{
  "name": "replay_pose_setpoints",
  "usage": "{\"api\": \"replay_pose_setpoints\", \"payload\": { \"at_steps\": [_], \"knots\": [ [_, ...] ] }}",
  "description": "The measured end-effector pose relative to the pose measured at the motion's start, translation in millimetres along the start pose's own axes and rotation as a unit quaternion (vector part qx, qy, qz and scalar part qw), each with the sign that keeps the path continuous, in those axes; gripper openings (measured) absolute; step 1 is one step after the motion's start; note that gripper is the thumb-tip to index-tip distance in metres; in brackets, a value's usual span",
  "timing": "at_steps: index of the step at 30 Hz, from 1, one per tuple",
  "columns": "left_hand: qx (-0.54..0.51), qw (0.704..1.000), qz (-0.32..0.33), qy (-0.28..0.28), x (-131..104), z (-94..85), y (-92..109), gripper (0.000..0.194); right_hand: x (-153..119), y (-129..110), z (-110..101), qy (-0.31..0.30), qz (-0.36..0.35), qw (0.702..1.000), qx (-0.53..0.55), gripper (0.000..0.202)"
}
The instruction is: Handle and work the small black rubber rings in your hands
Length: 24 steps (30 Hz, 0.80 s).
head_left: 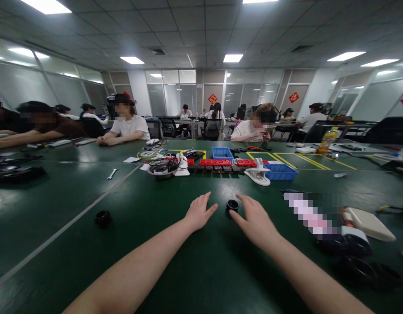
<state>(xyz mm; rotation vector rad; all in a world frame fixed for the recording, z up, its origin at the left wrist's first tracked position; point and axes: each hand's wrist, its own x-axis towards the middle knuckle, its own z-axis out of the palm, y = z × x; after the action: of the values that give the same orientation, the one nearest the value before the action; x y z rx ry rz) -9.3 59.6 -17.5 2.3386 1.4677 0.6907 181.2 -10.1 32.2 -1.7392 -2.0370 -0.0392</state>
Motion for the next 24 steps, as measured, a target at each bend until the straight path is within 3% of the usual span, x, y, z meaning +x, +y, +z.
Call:
{"api": "replay_pose_setpoints", "payload": {
  "at_steps": [3, 5, 8, 11, 17, 20, 24],
  "knots": [
    [0.015, 1.000, -0.001, 0.011, -2, 0.6, 1, 0.065, 34, -27, 46, 0.014, 0.060, 0.993, -0.099, 0.051],
    [0.024, 1.000, 0.007, 0.013, -3, 0.9, 1, 0.064, 41, -21, 66, 0.008, 0.061, 0.992, -0.110, 0.050],
    [0.039, 0.999, 0.018, 0.001, -2, 1.7, 1, 0.066, 40, -2, 78, -0.011, 0.052, 0.994, -0.099, 0.043],
    [0.044, 0.999, 0.016, -0.016, 0, 2.3, 1, 0.067, 38, 3, 79, -0.028, 0.030, 0.995, -0.095, 0.041],
    [0.048, 0.998, 0.017, -0.030, 0, 1.9, 2, 0.067, 20, -12, 69, -0.042, -0.017, 0.996, -0.074, 0.038],
    [0.050, 0.998, 0.015, -0.036, -3, 0.4, 3, 0.067, -12, -14, 50, -0.059, -0.054, 0.995, -0.059, 0.037],
    [0.046, 0.997, 0.017, -0.057, -4, -2.4, 4, 0.069, -79, 6, 24, -0.085, -0.099, 0.991, -0.040, 0.043]
  ]
}}
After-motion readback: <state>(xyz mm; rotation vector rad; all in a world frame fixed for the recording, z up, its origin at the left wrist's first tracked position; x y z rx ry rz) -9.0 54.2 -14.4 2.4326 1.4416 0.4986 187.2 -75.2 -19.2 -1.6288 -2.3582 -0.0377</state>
